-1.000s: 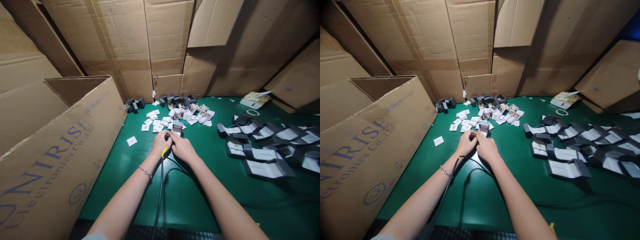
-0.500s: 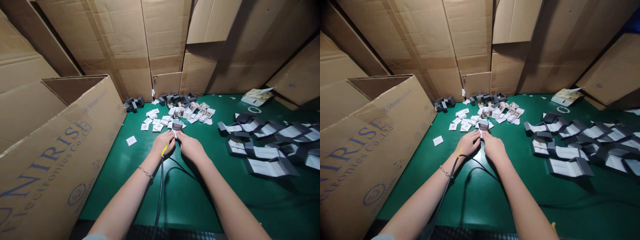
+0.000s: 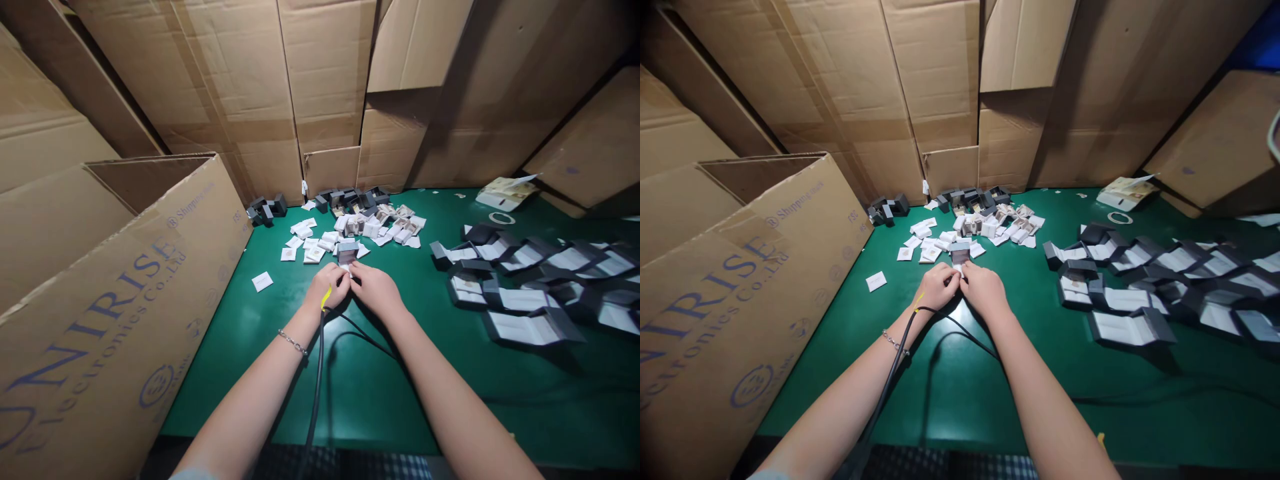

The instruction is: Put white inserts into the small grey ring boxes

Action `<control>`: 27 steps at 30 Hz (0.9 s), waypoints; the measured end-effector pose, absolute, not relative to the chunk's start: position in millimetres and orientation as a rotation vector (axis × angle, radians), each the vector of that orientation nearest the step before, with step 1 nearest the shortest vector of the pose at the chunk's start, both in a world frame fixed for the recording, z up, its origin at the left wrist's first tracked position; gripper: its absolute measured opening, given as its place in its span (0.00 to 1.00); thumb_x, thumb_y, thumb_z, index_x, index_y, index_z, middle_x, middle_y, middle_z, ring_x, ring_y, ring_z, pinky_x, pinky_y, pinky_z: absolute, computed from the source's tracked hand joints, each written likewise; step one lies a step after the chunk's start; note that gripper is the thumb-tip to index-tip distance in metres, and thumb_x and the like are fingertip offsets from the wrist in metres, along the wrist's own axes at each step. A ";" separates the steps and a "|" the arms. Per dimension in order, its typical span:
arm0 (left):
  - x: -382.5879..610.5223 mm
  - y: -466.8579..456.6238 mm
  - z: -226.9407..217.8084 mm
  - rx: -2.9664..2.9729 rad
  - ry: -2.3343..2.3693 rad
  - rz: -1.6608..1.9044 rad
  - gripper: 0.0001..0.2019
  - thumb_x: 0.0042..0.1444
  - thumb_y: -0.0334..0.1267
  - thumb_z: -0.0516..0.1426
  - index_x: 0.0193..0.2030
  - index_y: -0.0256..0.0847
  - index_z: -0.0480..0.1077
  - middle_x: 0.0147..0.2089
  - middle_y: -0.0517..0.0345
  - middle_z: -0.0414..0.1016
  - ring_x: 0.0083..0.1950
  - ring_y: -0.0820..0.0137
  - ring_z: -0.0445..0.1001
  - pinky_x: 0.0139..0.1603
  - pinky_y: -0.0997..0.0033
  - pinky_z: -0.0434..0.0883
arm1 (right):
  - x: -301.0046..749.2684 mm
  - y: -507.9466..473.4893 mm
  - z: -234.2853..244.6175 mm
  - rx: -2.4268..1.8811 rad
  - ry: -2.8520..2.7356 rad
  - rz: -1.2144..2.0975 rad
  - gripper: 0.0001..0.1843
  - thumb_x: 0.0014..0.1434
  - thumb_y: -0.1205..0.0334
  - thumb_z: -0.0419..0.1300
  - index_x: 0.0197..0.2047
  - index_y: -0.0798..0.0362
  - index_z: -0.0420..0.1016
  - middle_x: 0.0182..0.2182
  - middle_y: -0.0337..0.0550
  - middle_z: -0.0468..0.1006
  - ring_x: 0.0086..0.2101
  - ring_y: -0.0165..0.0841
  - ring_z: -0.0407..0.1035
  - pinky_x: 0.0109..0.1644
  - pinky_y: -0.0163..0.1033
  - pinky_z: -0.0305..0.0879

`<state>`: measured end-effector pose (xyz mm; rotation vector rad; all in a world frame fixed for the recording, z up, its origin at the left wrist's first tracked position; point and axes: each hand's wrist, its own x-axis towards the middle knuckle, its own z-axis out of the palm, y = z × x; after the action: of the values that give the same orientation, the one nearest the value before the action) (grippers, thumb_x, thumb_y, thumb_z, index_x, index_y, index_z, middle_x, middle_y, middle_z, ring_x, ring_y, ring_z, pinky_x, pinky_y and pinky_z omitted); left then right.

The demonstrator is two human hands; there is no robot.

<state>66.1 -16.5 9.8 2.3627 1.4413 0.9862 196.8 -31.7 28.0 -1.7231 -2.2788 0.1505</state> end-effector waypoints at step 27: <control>66.3 -15.5 12.9 2.011 1.477 0.957 0.16 0.50 0.25 0.49 0.37 0.42 0.76 0.46 0.56 0.76 0.50 0.69 0.72 0.54 0.69 0.68 | 187.4 -37.5 33.4 -1.806 -2.329 0.028 0.22 0.59 0.57 0.47 0.54 0.52 0.68 0.55 0.46 0.68 0.44 0.38 0.70 0.46 0.40 0.64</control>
<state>66.3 -15.5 12.9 2.0113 1.4775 0.9574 187.4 -37.5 33.4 -1.8063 -2.3292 0.0281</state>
